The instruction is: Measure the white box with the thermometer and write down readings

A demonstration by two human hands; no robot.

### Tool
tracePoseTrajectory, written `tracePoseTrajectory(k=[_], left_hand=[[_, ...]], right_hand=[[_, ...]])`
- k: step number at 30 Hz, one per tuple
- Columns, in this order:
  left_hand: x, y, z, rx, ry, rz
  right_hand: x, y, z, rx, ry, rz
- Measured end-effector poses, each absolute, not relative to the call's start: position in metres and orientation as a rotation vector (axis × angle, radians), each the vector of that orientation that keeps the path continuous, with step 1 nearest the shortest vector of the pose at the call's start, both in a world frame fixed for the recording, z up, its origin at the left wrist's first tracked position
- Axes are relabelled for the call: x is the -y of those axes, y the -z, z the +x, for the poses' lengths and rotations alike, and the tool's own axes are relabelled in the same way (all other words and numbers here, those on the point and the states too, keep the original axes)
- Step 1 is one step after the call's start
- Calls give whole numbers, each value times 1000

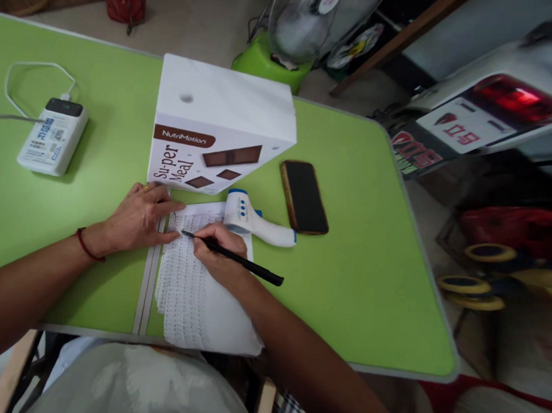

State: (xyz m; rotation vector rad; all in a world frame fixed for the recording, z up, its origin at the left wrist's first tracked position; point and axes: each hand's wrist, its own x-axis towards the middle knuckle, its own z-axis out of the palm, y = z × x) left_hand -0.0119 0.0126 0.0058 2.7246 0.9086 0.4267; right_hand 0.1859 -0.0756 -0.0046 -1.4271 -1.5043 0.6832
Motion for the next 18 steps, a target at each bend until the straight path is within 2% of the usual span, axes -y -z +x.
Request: tracePoseTrajectory(k=[18], left_hand=[[-12,-7,-13,-919,-401,2717]], right_hand=[[76,6,188,1504,-697,-1453]])
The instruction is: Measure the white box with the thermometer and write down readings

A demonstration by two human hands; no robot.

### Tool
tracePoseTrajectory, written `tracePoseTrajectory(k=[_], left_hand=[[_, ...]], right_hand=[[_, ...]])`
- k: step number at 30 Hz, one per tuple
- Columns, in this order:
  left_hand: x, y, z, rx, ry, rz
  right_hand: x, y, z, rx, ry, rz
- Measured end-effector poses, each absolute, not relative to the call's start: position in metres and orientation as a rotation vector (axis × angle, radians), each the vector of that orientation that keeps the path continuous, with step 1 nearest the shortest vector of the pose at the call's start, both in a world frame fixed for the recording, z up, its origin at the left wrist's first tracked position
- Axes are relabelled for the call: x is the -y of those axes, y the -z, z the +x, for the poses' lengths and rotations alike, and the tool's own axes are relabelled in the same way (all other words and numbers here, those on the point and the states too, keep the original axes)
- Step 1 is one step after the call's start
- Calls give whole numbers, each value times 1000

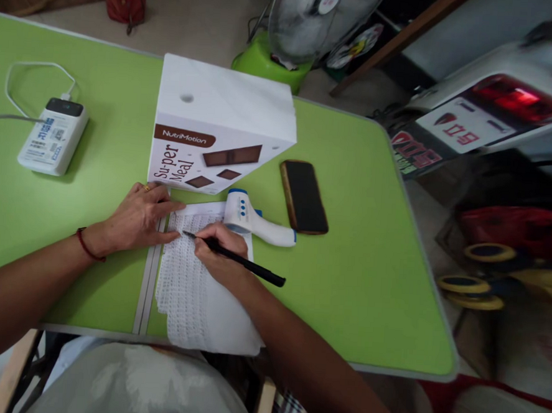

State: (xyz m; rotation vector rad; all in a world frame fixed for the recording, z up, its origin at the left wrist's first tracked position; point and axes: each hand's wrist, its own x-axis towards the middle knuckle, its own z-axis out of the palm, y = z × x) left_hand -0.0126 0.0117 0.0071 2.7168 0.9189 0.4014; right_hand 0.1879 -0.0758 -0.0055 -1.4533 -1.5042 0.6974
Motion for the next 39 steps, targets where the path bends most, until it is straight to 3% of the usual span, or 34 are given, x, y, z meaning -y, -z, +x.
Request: tracePoseTrajectory(k=[39], left_hand=[[-13,-7,-13,-898,-412,2716]], right_hand=[[78,11,191,1563,-604,-1484]])
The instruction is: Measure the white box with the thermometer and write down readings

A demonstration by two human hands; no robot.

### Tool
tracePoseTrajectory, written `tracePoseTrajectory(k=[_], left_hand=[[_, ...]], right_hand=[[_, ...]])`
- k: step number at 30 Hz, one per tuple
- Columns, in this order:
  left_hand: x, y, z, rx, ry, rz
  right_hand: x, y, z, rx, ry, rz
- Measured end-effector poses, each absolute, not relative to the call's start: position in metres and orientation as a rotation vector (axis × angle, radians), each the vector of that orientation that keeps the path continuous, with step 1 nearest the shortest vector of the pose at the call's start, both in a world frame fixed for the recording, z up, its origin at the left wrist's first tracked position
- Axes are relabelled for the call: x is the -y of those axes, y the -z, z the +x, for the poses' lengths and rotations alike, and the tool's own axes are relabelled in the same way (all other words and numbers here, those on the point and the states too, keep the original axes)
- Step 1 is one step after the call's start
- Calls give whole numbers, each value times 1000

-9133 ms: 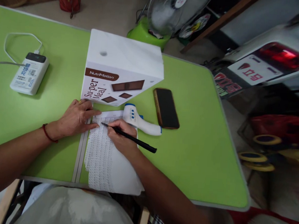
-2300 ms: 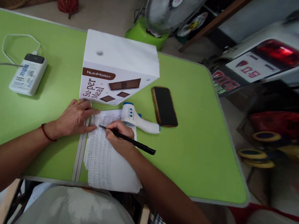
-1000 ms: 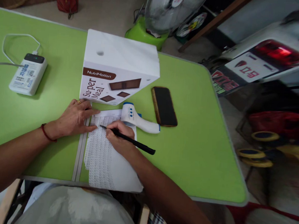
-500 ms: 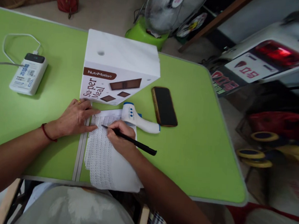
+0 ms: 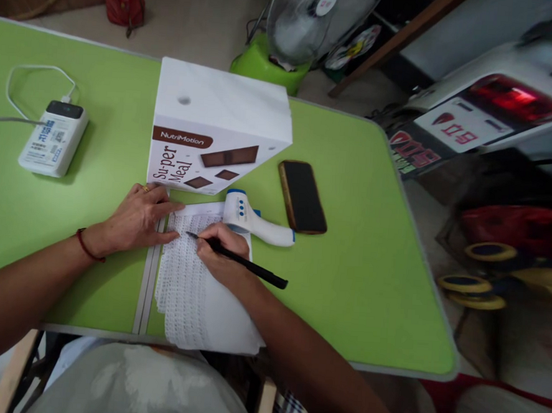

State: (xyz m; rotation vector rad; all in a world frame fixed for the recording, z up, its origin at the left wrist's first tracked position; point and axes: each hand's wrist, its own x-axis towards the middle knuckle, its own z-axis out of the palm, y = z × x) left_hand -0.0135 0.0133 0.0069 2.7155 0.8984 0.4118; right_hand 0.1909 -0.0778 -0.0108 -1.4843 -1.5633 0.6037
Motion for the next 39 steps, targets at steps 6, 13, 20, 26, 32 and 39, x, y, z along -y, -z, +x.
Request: tracePoseTrajectory(k=[6,13,20,26,32,39], left_hand=[[-4,-21,-14,-875,-1231,2679],[-29,-6,-20,-1250,-1373,2212],[-55,9,-17,-920,-1003,2038],[-56,15,-17,-1113,-1072,2082],[-42,-6,-15,-1062,-1176,1771],[-20,-24,-12,-977,-1031,1698]], right_hand=[[74,6,205,2050,-343,-1220],[76,-13,228,2418,9,-1051],[71,-16,278,2253,62,-1875],[65,-8,289,2202,-119,-1940],[74,-34,268,1532,-154,-1568],[87,-51,205,1127,-931,-1078]])
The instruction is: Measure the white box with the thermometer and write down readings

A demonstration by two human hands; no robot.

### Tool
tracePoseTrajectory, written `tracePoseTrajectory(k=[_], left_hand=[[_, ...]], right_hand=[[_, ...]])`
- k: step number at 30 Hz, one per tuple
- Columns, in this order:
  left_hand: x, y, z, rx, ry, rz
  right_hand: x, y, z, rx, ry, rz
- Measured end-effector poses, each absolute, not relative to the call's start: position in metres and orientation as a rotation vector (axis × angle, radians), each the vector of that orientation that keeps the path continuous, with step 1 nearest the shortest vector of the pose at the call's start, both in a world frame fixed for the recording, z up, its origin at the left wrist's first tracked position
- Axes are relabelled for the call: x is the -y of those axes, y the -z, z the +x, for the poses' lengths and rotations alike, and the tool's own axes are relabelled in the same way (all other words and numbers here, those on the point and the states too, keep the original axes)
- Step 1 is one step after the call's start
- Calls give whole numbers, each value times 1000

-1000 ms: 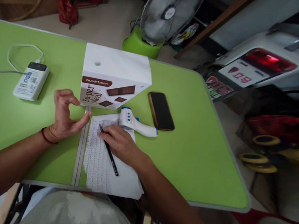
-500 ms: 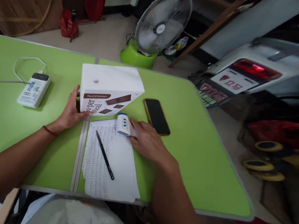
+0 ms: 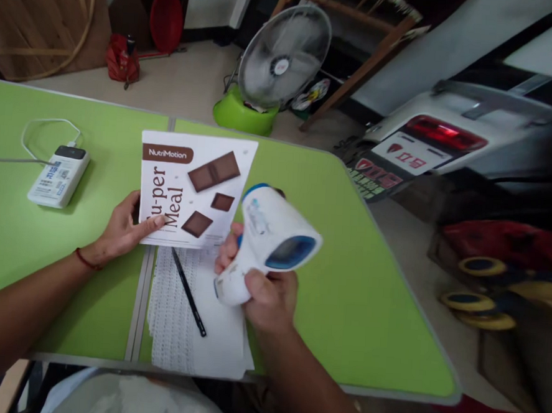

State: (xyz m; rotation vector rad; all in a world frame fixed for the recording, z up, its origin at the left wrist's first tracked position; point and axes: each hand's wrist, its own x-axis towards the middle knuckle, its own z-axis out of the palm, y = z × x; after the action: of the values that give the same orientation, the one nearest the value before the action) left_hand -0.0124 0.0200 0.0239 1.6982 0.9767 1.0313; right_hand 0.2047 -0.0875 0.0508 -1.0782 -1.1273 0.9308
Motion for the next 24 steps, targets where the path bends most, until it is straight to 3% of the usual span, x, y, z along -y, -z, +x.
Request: tracePoseTrajectory(k=[11,24], left_hand=[[-20,-20,-13,-1006,-918,1822],[-19,-20,-12,-966,-926,1744]], right_hand=[[78,-35,192,1079,-1131,-1114],[77,-36,189,1051,-1081,-1149]])
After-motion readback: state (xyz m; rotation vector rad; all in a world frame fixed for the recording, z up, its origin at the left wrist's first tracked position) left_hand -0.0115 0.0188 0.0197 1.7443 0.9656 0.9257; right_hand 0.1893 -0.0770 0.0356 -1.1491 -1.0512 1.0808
